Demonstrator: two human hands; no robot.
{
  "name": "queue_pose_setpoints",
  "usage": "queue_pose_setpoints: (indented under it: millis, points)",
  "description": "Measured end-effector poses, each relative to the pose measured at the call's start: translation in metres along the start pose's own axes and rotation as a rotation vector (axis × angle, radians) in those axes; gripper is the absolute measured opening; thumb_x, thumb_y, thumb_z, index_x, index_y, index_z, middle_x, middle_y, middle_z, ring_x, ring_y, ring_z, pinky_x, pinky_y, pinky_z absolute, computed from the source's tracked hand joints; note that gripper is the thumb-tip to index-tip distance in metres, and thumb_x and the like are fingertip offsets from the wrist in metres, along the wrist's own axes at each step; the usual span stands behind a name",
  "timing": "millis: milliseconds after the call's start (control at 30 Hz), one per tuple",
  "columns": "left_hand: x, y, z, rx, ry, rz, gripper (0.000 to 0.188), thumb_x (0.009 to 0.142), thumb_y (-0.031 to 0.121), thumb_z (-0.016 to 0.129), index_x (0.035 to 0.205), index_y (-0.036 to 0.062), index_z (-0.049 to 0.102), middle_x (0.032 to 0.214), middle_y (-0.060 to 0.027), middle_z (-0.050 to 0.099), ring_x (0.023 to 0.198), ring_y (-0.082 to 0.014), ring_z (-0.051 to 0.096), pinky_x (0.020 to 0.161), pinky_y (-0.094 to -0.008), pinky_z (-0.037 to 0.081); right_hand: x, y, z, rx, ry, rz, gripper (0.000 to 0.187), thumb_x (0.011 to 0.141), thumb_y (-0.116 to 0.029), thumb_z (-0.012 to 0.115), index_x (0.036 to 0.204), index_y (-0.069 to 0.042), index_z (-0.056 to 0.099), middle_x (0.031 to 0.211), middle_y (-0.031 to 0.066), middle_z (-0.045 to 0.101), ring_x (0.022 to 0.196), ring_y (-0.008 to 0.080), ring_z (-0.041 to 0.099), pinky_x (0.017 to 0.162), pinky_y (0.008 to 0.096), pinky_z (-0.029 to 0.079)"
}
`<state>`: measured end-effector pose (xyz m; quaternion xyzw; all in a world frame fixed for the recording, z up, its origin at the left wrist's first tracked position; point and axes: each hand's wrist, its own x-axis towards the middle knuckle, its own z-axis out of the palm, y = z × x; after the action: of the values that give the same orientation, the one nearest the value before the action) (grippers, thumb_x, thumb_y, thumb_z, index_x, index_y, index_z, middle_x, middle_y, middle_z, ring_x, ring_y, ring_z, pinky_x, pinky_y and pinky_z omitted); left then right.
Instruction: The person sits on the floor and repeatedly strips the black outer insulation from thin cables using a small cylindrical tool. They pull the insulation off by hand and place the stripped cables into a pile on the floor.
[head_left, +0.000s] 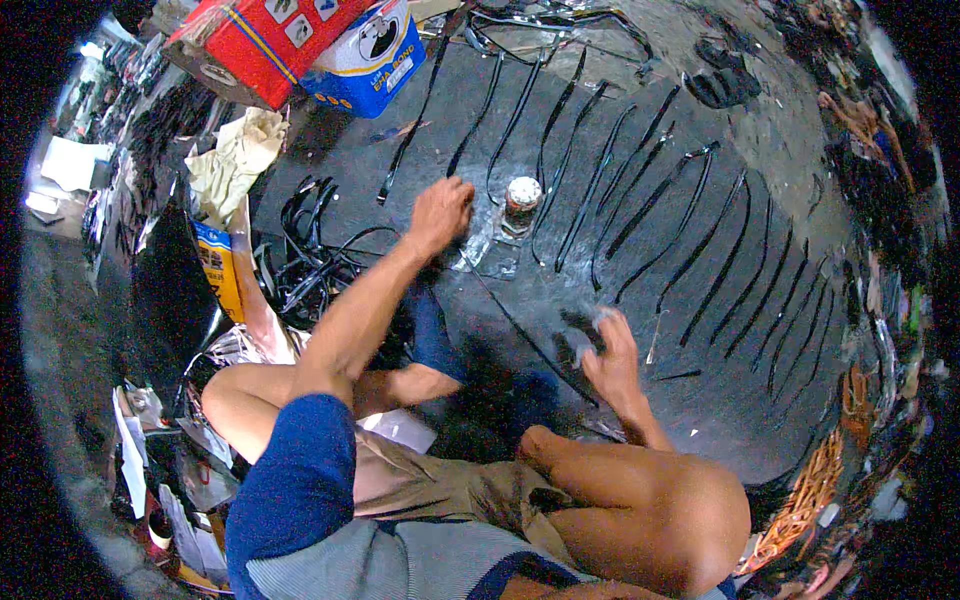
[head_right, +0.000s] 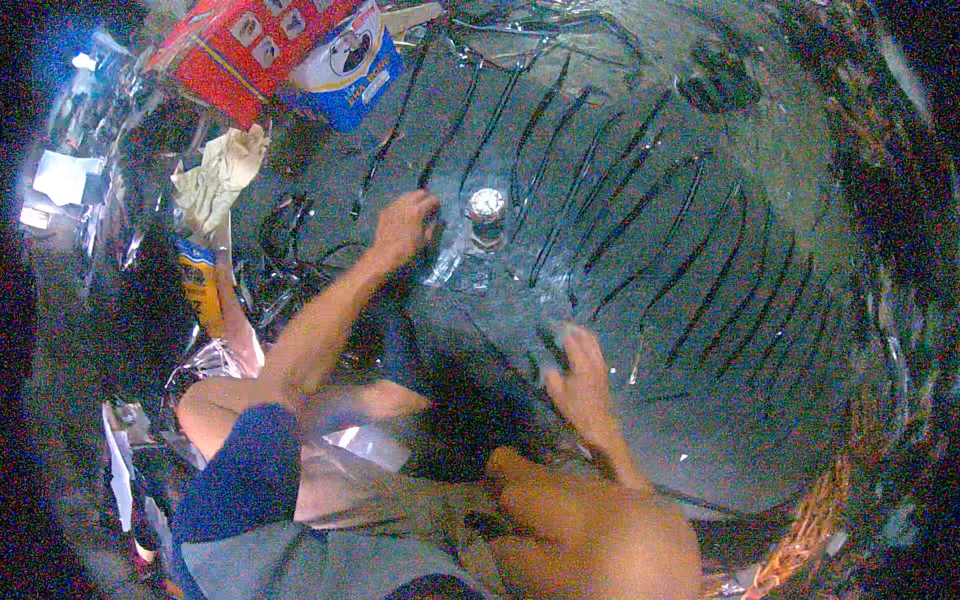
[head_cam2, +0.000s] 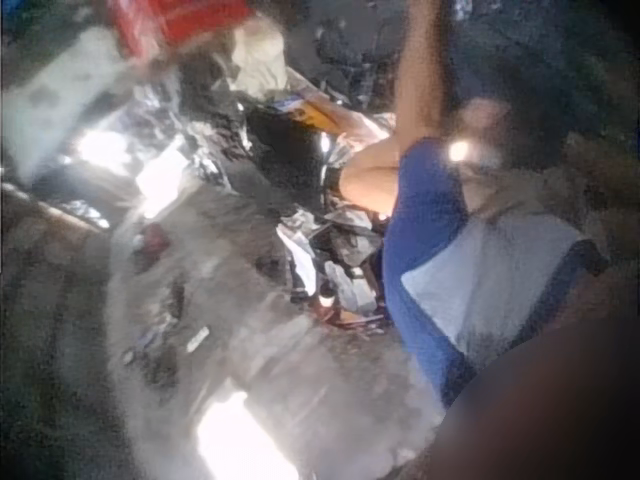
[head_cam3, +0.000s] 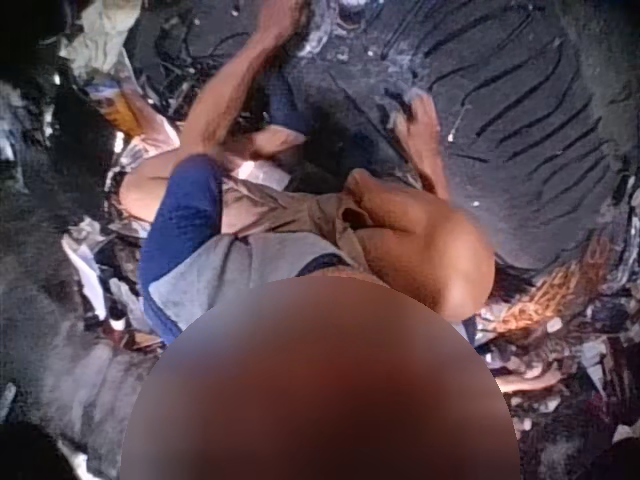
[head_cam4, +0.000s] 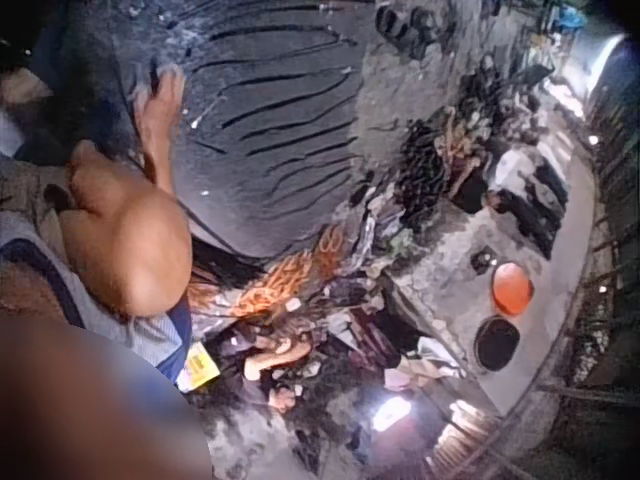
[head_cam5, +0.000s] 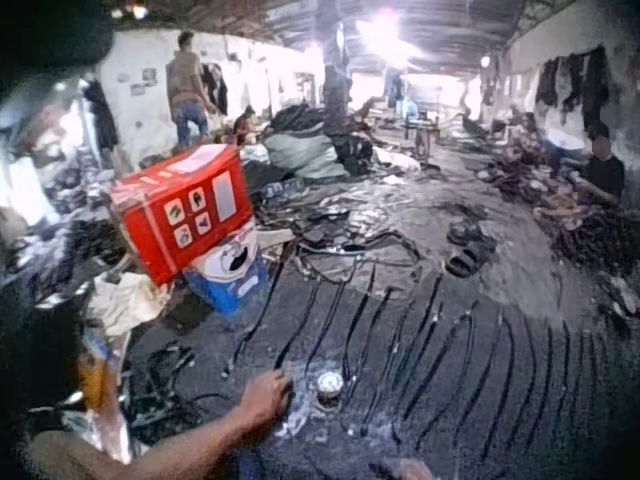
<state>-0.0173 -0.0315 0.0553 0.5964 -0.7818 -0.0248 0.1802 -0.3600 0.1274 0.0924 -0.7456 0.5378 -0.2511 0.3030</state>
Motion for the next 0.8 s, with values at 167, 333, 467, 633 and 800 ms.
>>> queue_pose_setpoints:
  millis: [167, 333, 467, 633, 800]
  points:
    - [-0.050, 0.123, -0.055, -0.880, 0.122, -0.582, 0.022, 0.077, 0.010, 0.072, 0.098, 0.0032, 0.069, 0.092, -0.0070, 0.070, 0.080, -0.0153, 0.063, 0.074, -0.0288, 0.051, 0.067, -0.052, 0.033, 0.231, 0.135, -0.120, 0.058, 0.067, -0.007, 0.066, 0.123, -0.003, 0.055, 0.120, 0.0196, 0.058, 0.114, 0.0355, 0.055, 0.095, 0.0404, 0.045]
    - [-0.080, 0.174, -0.084, -1.330, 0.286, -0.781, 0.016, 0.077, 0.001, 0.074, 0.092, 0.0002, 0.068, 0.081, -0.0058, 0.068, 0.072, -0.0101, 0.063, 0.064, -0.0224, 0.049, 0.072, -0.082, 0.038, 0.365, 0.243, -0.253, 0.048, 0.064, -0.010, 0.071, 0.111, -0.003, 0.063, 0.098, 0.0147, 0.066, 0.088, 0.0334, 0.066, 0.076, 0.0374, 0.053]
    - [-0.101, 0.172, -0.073, -1.420, 0.347, -0.775, 0.017, 0.076, 0.000, 0.074, 0.092, 0.0026, 0.068, 0.082, -0.0046, 0.068, 0.072, -0.0108, 0.062, 0.064, -0.0235, 0.049, 0.056, -0.092, 0.030, 0.245, 0.271, -0.293, 0.038, 0.064, -0.009, 0.070, 0.102, -0.004, 0.067, 0.088, 0.0129, 0.065, 0.079, 0.0313, 0.065, 0.070, 0.0370, 0.052]
    - [-0.106, 0.181, -0.073, -1.522, 0.335, -0.851, 0.019, 0.079, 0.001, 0.071, 0.097, 0.0015, 0.066, 0.084, -0.0042, 0.068, 0.072, -0.0104, 0.062, 0.067, -0.0233, 0.049, 0.044, -0.085, 0.028, 0.210, 0.253, -0.311, 0.035, 0.063, -0.006, 0.067, 0.098, -0.004, 0.067, 0.083, 0.0128, 0.063, 0.074, 0.0308, 0.064, 0.066, 0.0373, 0.052]
    - [-0.111, 0.184, -0.072, -1.841, 0.335, -0.930, 0.016, 0.084, 0.004, 0.066, 0.100, 0.0005, 0.065, 0.088, -0.0045, 0.067, 0.079, -0.0110, 0.061, 0.071, -0.0232, 0.048, 0.046, -0.089, 0.025, 0.218, 0.315, -0.345, 0.031, 0.065, -0.005, 0.065, 0.096, -0.004, 0.067, 0.080, 0.0123, 0.062, 0.071, 0.0320, 0.062, 0.063, 0.0389, 0.051]
